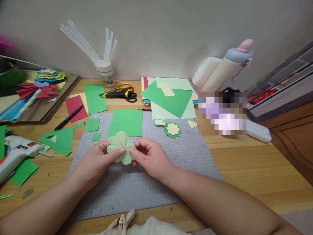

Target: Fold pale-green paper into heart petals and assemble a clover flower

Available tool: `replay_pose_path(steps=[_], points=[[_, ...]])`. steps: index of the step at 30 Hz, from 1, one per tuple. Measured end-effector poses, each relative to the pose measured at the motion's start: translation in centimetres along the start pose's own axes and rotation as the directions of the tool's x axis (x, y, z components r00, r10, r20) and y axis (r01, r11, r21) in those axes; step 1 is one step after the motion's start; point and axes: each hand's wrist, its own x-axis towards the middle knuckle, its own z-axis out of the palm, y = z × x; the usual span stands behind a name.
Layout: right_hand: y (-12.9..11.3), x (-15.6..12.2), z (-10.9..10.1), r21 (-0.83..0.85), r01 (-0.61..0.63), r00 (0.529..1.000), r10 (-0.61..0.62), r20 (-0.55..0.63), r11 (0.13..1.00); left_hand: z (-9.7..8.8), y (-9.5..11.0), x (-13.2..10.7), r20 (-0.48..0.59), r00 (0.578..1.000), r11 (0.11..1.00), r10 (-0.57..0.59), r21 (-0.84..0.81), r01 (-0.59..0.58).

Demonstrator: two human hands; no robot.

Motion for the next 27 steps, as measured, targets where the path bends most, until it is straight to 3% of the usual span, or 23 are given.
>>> replay_pose_path(steps=[9,14,17,22,27], points=[[0.5,0.1,0.1,0.035,0.048,0.998,-0.049,0.027,0.998,0.2,0.4,-0.2,-0.025,0.999,0.997,0.021,0.071,-0.019],[0.8,0.0,0.0,-0.031,0.092,0.996,-0.092,-0.008,0.995,0.2,0.2,-0.3,-0.016,1.000,0.999,0.024,0.025,-0.023],[0.7,-0.2,-0.1,-0.135,0.179,0.983,-0.183,-0.017,0.974,0.2,0.0,-0.3,-0.007,1.000,1.000,0.020,-0.007,-0.020],[0.1,-0.4,-0.1,-0.407,0.389,0.907,-0.420,0.015,0.827,0.3,0.1,-0.2,-0.001,1.000,1.000,0.022,-0.007,-0.022],[-0.2,-0.5,-0.1,-0.449,0.542,0.812,-0.581,0.063,0.710,0.3,0.3,-0.3,0.014,0.996,0.996,0.088,0.002,-0.088]])
